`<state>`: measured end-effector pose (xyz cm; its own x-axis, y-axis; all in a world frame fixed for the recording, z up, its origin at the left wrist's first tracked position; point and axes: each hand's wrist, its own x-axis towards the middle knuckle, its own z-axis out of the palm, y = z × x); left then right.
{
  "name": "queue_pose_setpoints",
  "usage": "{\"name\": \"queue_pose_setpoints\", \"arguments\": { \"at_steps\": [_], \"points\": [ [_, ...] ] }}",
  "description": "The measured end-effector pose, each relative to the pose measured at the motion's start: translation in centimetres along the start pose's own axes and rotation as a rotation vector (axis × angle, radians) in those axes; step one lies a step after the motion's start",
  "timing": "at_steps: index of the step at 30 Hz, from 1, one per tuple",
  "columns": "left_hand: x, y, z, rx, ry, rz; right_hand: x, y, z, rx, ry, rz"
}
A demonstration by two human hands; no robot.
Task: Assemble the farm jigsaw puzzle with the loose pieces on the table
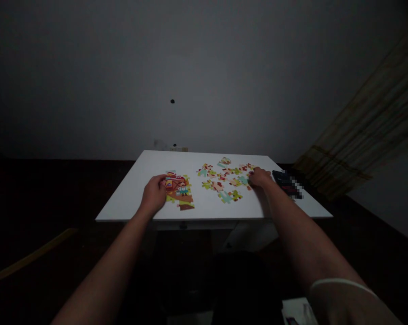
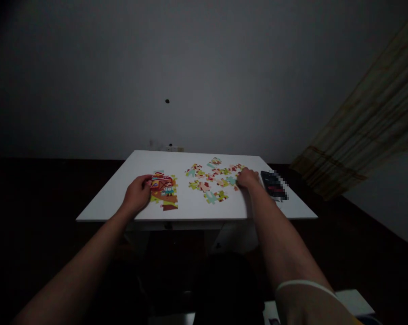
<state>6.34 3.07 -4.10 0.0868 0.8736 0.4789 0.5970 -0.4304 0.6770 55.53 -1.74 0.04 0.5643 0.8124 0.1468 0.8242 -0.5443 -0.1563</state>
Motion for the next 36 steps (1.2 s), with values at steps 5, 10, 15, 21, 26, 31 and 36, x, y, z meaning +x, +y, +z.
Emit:
{"name": "queue_pose_setpoints", "arguments": {
  "at_steps": [5,10,15,21,26,31,36],
  "points": [
    [-0.3,0.6,0.1,-0.067,0.031,-0.050,-2.4,-1.8,-2.3,0.212,0.127,-0.089],
    [-0.4,1.0,-0.1,-0.104,0.020,-0.068,-10.5,-11.0,-1.2,0.823,0.018,-0.533],
    [-0.8,1.2,-0.4,-0.099,-0.034,-0.038,-19.6,-20.2,2.3,0.927,-0.213,-0.788],
    [-0.9,1.3,-0.5,-0.075,-0.066,-0.033,-22.0,-22.7,3.8,0.710,-0.019,-0.902],
    [-0.9,1.4,-0.5,-0.081,-0.080,-0.025,-21.8,-21.8,4.0,0.691,0.033,-0.851],
    [-0.8,1.3,-0.4,-0.091,-0.089,-0.019,-22.1,-20.5,3.7,0.707,-0.008,-0.848],
    [-0.7,1.3,-0.3,-0.080,-0.089,-0.028,-22.6,-20.6,3.6,0.641,-0.065,-0.919]
  ]
}}
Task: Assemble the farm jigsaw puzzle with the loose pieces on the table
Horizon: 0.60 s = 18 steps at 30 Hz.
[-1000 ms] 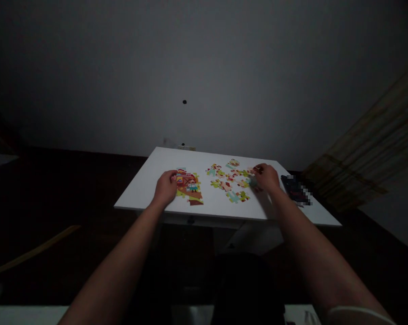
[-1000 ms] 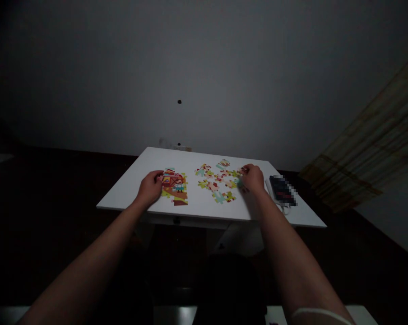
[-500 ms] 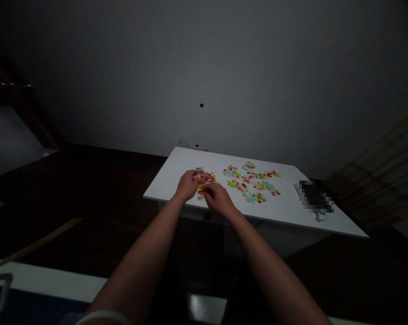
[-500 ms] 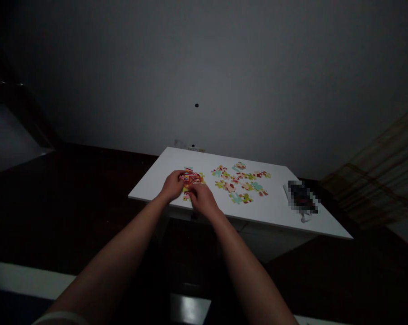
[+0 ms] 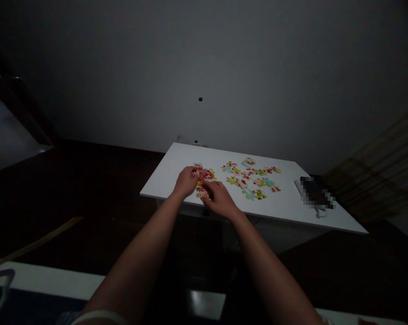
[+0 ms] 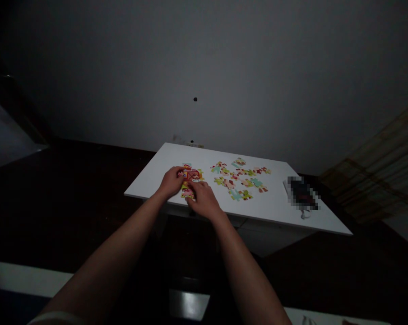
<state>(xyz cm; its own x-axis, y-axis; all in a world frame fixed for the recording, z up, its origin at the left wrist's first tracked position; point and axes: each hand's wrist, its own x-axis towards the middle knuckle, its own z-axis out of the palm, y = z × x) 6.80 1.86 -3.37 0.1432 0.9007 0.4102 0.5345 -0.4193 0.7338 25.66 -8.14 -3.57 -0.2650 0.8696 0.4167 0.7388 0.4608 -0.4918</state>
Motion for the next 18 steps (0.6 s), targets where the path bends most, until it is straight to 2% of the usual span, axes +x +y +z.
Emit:
{"name": "queue_pose_setpoints", "arguments": {
  "at_steps": [6,11,15,18],
  "points": [
    [0.0,0.1,0.0,-0.002,0.005,0.007,0.3,0.6,0.4,0.047,0.005,0.043],
    [-0.1,0.2,-0.1,-0.008,0.002,0.016,0.2,0.9,0.4,0.110,0.021,0.003],
    [-0.2,0.2,0.0,-0.007,-0.002,0.021,0.3,0.7,0.0,0.168,0.035,-0.048],
    [-0.2,0.2,0.0,0.000,0.005,0.014,0.5,0.2,-0.8,0.151,0.010,-0.023]
  ]
}}
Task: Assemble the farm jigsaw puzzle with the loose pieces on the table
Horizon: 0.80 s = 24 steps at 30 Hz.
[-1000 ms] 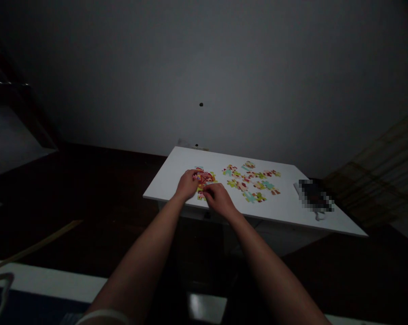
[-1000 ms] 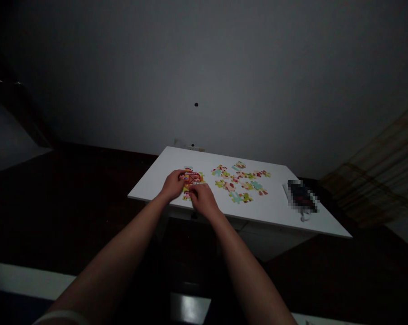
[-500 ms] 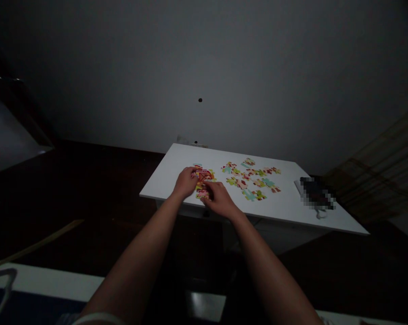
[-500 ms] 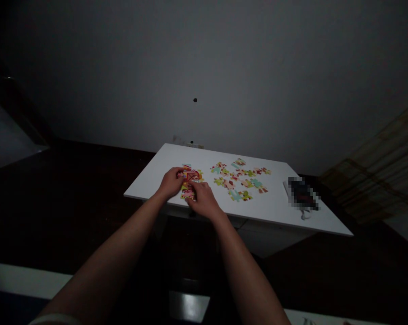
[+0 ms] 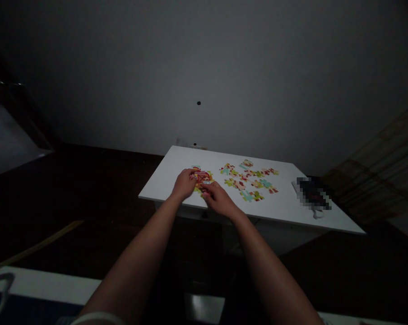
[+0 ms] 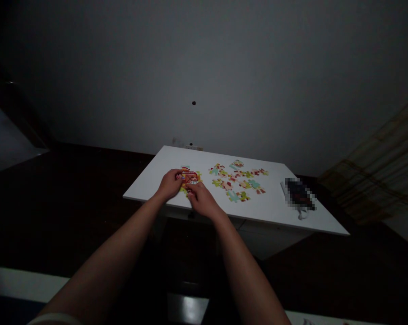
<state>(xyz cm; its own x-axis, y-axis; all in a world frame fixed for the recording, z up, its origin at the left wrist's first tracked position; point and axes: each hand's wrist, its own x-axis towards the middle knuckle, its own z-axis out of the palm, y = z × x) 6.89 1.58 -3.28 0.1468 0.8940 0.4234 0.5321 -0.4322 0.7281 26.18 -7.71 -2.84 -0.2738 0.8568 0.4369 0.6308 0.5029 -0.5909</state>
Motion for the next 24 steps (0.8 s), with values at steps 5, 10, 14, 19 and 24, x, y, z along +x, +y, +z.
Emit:
{"name": "queue_pose_setpoints", "arguments": {
  "at_steps": [5,10,14,19,24],
  "points": [
    [0.1,0.1,0.0,0.004,0.002,-0.007,1.0,-0.8,-0.5,0.177,0.041,0.145],
    [0.3,-0.1,0.1,0.005,0.004,-0.021,1.7,-0.7,0.7,0.445,0.165,0.355],
    [0.3,-0.2,0.2,0.003,0.002,-0.025,1.3,-0.6,1.4,0.369,0.159,0.397],
    [0.2,0.2,0.1,0.004,-0.009,-0.025,0.6,-0.9,1.8,0.007,0.208,0.309],
    [0.0,0.5,-0.1,0.007,-0.005,-0.028,0.1,-1.1,1.9,-0.132,0.193,0.364]
  ]
}}
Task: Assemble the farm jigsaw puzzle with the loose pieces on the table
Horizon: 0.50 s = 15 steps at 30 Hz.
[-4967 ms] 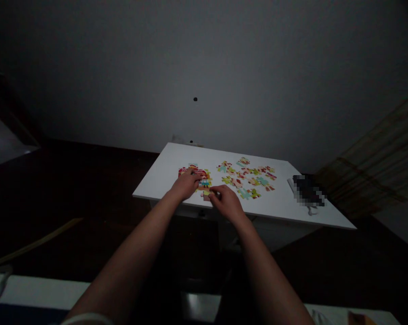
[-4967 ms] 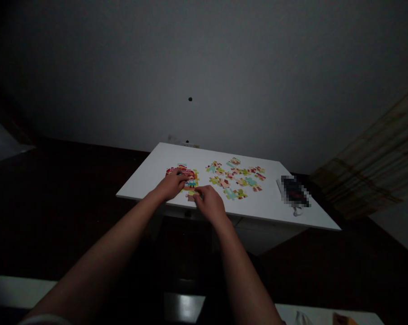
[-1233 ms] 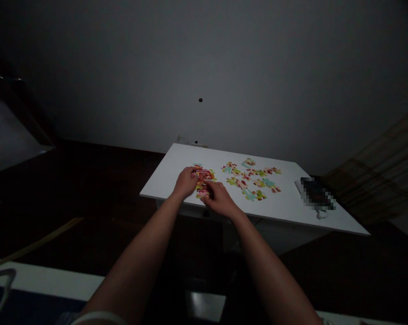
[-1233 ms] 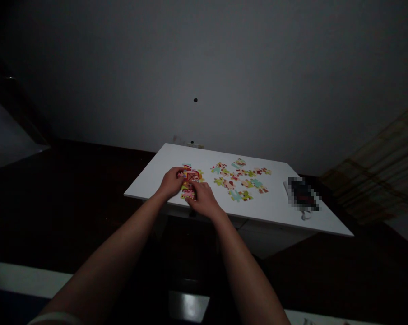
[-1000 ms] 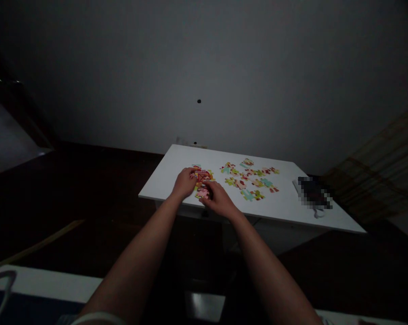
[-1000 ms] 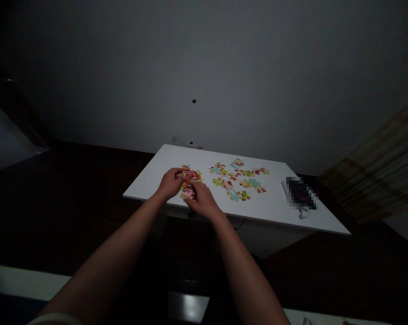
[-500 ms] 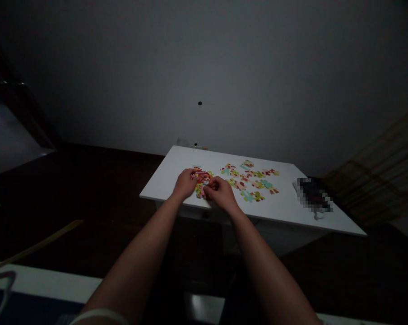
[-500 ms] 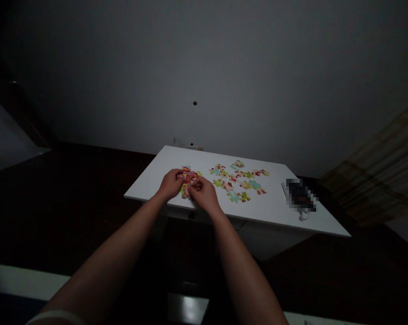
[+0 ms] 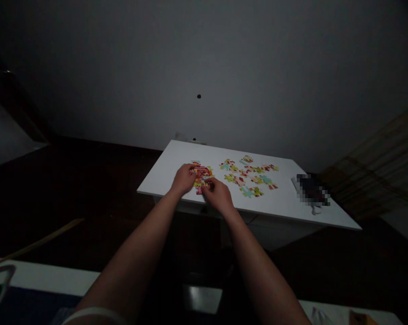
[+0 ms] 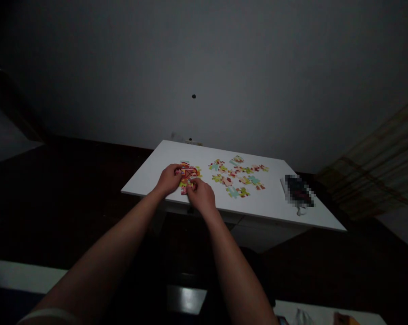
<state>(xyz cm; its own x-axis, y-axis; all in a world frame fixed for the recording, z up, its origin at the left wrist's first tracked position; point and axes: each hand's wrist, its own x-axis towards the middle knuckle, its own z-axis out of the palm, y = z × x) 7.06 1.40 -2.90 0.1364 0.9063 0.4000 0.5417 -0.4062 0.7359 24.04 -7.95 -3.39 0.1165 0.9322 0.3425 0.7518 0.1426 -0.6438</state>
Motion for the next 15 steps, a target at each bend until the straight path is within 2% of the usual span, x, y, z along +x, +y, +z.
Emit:
{"name": "queue_pose_setpoints", "arguments": {
  "at_steps": [4,8,15],
  "points": [
    [0.1,-0.1,0.1,0.012,-0.004,0.006,-0.4,0.2,0.3,-0.083,-0.023,-0.087],
    [0.1,-0.3,0.2,0.021,-0.010,0.024,-0.8,0.2,0.7,-0.169,0.017,-0.175],
    [-0.6,0.2,-0.1,0.085,-0.098,0.155,-1.3,0.3,0.5,-0.114,-0.004,-0.245]
  ]
}}
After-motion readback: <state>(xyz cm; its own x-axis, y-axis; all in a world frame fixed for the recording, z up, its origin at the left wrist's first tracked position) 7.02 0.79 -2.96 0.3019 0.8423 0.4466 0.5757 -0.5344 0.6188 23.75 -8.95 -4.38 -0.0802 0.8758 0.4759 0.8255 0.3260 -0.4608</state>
